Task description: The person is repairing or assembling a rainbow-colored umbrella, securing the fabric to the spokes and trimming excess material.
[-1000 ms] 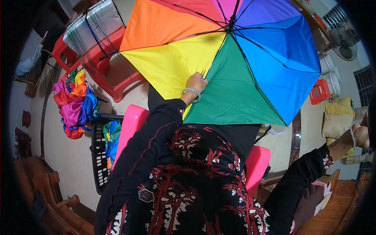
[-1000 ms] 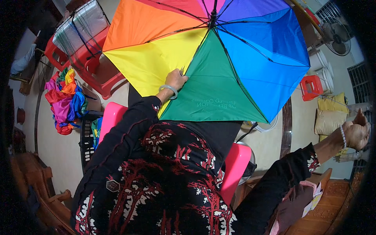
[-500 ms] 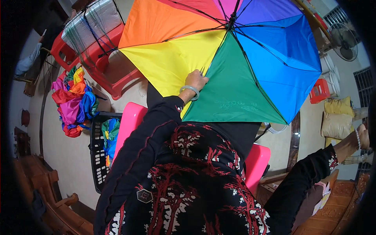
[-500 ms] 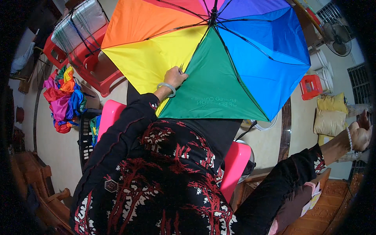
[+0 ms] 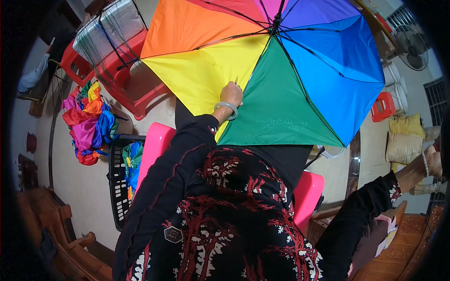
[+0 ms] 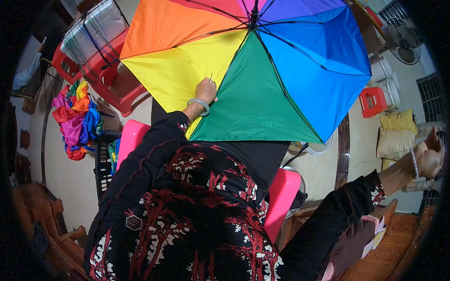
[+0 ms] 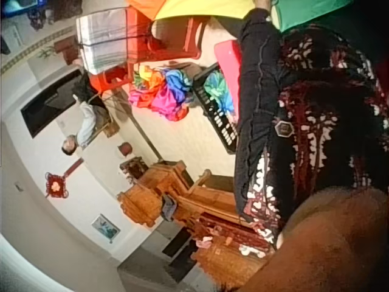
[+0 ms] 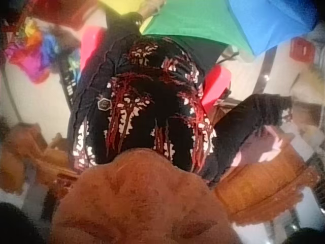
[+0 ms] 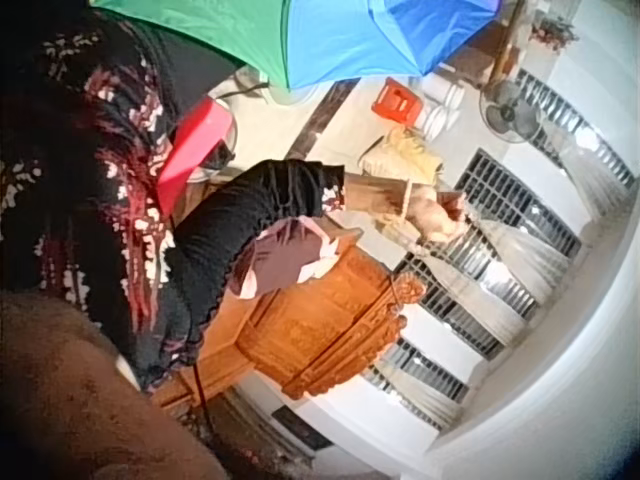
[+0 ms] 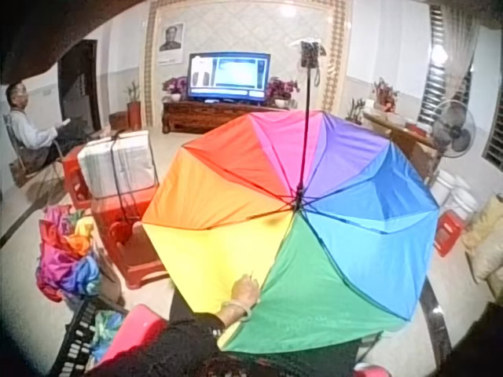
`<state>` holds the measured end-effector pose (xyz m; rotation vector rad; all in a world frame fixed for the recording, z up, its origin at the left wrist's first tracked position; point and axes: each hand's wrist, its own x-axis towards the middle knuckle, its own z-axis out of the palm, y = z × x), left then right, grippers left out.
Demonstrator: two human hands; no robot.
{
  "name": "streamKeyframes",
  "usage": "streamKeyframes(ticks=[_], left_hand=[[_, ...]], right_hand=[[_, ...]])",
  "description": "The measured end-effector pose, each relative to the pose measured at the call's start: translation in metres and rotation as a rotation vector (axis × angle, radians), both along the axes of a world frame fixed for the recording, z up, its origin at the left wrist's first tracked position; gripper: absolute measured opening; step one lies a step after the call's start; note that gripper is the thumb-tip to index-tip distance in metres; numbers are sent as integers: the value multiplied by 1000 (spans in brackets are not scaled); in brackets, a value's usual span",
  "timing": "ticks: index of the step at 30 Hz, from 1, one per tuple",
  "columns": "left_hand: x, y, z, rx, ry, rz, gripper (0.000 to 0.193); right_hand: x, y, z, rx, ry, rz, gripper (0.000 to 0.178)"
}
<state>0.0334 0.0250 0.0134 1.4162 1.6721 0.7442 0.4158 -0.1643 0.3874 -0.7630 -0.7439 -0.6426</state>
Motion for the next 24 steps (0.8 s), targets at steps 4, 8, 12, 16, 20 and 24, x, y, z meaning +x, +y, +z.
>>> streamKeyframes(ticks=[4,8,12,16,20,24], left_hand=[[-1,3,-11,31,-53,-13,21],[-2,3,-5,-8,-100,-60,23],[-8,-2,1,-8,-65,-68,25],[-3,-4,6,18,-23,-103,27],[-2,-1,6,2,-7,-102,28],[-1,0,1,-6,-4,-82,27]], right_hand=[[11,18,-29,-236,-496,-116,13],[-36,55,-74,-581,-834,-646,6],[-126,123,-147,-942,-120,548,10],[-187,181,-266,-1292,-153,678,16],[-223,186,-344,-1374,-420,563,10],[-236,177,-363,-1513,-384,437,9]])
